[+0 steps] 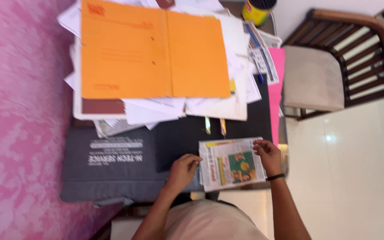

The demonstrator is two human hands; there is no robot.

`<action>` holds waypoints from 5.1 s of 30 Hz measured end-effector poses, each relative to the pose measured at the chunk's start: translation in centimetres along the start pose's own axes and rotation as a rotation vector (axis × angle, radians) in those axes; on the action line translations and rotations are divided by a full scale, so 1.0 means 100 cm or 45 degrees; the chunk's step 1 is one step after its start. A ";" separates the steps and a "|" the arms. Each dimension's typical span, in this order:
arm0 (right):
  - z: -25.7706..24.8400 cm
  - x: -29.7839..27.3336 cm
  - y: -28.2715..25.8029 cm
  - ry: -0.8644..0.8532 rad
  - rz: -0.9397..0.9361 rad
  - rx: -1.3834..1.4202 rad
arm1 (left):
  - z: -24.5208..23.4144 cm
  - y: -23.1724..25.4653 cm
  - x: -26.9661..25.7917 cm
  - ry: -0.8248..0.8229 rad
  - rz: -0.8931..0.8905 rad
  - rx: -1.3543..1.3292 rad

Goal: The person organizes a cluttered desk by sorting through newspapers, papers, and folders. They place a laptop into a carrying case, then remove it again, and continue to move various documents and folders around the workspace.

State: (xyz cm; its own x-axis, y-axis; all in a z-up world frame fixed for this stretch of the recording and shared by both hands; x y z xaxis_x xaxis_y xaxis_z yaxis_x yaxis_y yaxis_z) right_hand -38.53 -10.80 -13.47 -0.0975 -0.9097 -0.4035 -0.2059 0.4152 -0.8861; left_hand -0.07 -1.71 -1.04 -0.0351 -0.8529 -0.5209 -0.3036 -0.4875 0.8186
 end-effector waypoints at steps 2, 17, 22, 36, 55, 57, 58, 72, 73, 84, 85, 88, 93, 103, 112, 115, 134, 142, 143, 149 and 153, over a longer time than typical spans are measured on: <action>-0.024 -0.030 -0.001 0.191 -0.106 -0.453 | 0.026 0.003 -0.015 0.048 0.103 0.242; -0.036 -0.090 -0.007 -0.046 -0.357 -0.745 | 0.087 -0.011 -0.022 0.531 -0.067 -0.075; -0.040 -0.091 0.001 -0.121 -0.313 -0.580 | 0.099 -0.028 -0.023 0.582 0.094 -0.130; 0.035 -0.147 -0.098 -0.555 -0.921 -1.104 | 0.082 -0.020 -0.013 0.829 0.012 -0.256; 0.025 -0.110 -0.048 -0.581 -0.239 -0.204 | 0.088 0.016 -0.049 0.779 0.243 -0.135; 0.024 -0.111 -0.057 -0.571 -0.165 -0.058 | 0.094 0.036 -0.053 0.640 0.336 -0.228; 0.024 -0.113 -0.062 -0.545 -0.152 -0.097 | 0.096 0.045 -0.055 0.586 0.375 -0.285; -0.019 -0.063 -0.112 -0.253 -0.156 0.222 | 0.052 0.035 -0.038 0.766 0.154 -0.556; -0.025 -0.053 -0.117 -0.235 -0.138 0.245 | 0.045 0.035 -0.039 0.758 0.151 -0.503; 0.036 -0.109 -0.123 -0.370 -0.830 -0.521 | 0.051 0.037 -0.020 0.736 0.030 -0.779; 0.048 -0.128 -0.127 -0.526 -0.756 -0.476 | 0.055 0.037 -0.017 0.748 0.023 -0.791; 0.070 -0.168 -0.150 -0.649 -0.796 -0.690 | 0.065 0.037 -0.009 0.779 0.012 -0.774; 0.067 -0.158 -0.137 -0.670 -0.670 -0.686 | 0.077 0.036 0.002 0.828 0.099 -0.658; 0.029 -0.115 -0.089 -0.478 -0.363 -0.059 | 0.100 0.029 -0.016 0.218 0.220 -0.365; -0.014 -0.201 -0.232 0.047 -1.276 -0.472 | 0.091 0.081 0.009 0.063 0.343 -0.893; -0.002 -0.210 -0.254 0.058 -1.560 -0.522 | 0.077 0.128 0.027 -0.073 0.925 -0.930; 0.189 -0.035 -0.263 -0.351 -1.582 -1.103 | -0.190 0.061 0.006 1.437 0.736 0.292; 0.231 0.011 -0.247 -0.207 -1.437 -1.379 | -0.190 0.052 -0.005 1.367 0.419 0.783; 0.228 0.007 -0.249 -0.216 -1.420 -1.416 | -0.186 0.060 -0.012 1.398 0.407 0.850; 0.171 -0.067 -0.211 -0.270 -1.321 -1.204 | -0.133 0.079 -0.068 1.389 0.428 0.638; 0.142 -0.109 -0.153 -0.457 -1.094 -1.251 | -0.068 0.045 -0.053 0.747 0.115 0.063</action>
State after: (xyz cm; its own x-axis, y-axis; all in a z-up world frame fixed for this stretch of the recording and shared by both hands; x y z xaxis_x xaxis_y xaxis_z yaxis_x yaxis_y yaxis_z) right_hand -20.52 -7.30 1.24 0.6394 -0.7686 0.0204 -0.6925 -0.5872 -0.4191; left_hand 5.24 -0.64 7.03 0.4650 -0.8582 -0.2177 -0.3682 -0.4110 0.8340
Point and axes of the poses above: each hand's wrist, its own x-axis towards the middle knuckle, its own z-axis out of the palm, y = z × x, the point moved 2 cm from there along x, towards the middle knuckle, and after that the axes turned 7 degrees about -x, right-handed, at the moved point
